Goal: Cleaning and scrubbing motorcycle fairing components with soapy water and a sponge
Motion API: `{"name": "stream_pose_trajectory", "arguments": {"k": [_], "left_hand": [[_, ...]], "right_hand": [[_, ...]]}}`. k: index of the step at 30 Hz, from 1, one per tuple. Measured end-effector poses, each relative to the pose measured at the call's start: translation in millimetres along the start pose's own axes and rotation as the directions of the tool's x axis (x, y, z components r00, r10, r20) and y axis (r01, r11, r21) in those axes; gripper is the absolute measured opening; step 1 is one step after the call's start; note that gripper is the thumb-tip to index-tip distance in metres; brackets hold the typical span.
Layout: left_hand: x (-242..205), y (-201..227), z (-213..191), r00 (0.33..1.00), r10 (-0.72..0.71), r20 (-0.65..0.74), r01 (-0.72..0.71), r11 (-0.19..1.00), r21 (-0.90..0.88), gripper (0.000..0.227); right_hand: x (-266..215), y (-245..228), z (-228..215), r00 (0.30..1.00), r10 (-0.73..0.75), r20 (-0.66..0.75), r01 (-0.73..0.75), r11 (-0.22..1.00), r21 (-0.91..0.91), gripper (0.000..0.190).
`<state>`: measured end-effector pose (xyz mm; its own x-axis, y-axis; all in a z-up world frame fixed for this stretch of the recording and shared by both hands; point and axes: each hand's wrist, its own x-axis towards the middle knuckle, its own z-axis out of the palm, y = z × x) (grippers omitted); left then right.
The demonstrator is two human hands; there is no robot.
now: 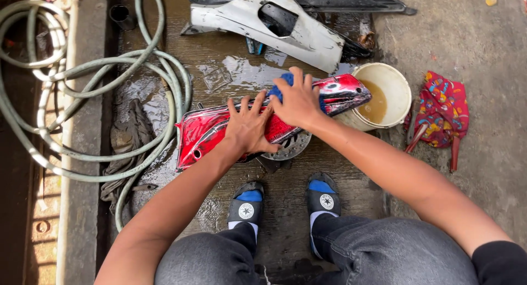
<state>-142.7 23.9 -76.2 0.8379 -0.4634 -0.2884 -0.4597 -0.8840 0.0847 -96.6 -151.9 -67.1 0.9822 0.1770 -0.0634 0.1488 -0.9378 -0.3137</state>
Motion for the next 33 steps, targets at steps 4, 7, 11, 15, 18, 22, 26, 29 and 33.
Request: {"name": "stream_pose_trajectory", "arguments": {"k": [4,7,11,15,18,22,26,29,33], "left_hand": [[-10,-12,8,0.993,0.045,-0.105,-0.052,0.997,-0.059,0.132],[-30,-45,19,0.947,-0.038,-0.318,-0.003,0.992,-0.125,0.118],[-83,-95,28,0.730,-0.630,-0.264,0.501,0.756,-0.421,0.084],[-82,-158,137,0.630,-0.731,0.261,0.633,0.288,-0.719,0.075],[-75,-154,129,0.530,-0.756,0.384,0.583,-0.004,-0.813,0.065],[-64,-148,126,0.548,-0.726,0.415,0.431,-0.180,-0.884,0.055],[-80,-124,58,0.577,-0.685,0.444,0.311,-0.319,-0.895,0.046],[-79,-134,80,0.587,-0.676,0.446,0.296,-0.333,-0.895,0.048],[-69,-172,140,0.606,-0.684,0.407,0.083,-0.454,-0.887,0.040]], "right_hand": [[-21,3,-31,0.976,-0.152,0.153,0.137,0.985,0.104,0.055],[-29,46,-29,0.952,-0.305,-0.006,0.306,0.952,0.017,0.048],[-36,70,-30,0.982,-0.187,-0.003,0.187,0.982,0.028,0.050],[-32,65,-15,0.962,-0.250,0.108,0.231,0.959,0.165,0.061],[-20,70,13,0.853,-0.518,-0.066,0.523,0.845,0.111,0.067],[-15,22,41,0.754,-0.630,-0.186,0.648,0.760,0.052,0.058],[-7,-68,74,0.702,-0.674,-0.228,0.703,0.707,0.073,0.049],[-12,-144,86,0.666,-0.692,-0.278,0.738,0.665,0.115,0.043],[-15,-190,115,0.662,-0.686,-0.300,0.741,0.659,0.128,0.046]]}}
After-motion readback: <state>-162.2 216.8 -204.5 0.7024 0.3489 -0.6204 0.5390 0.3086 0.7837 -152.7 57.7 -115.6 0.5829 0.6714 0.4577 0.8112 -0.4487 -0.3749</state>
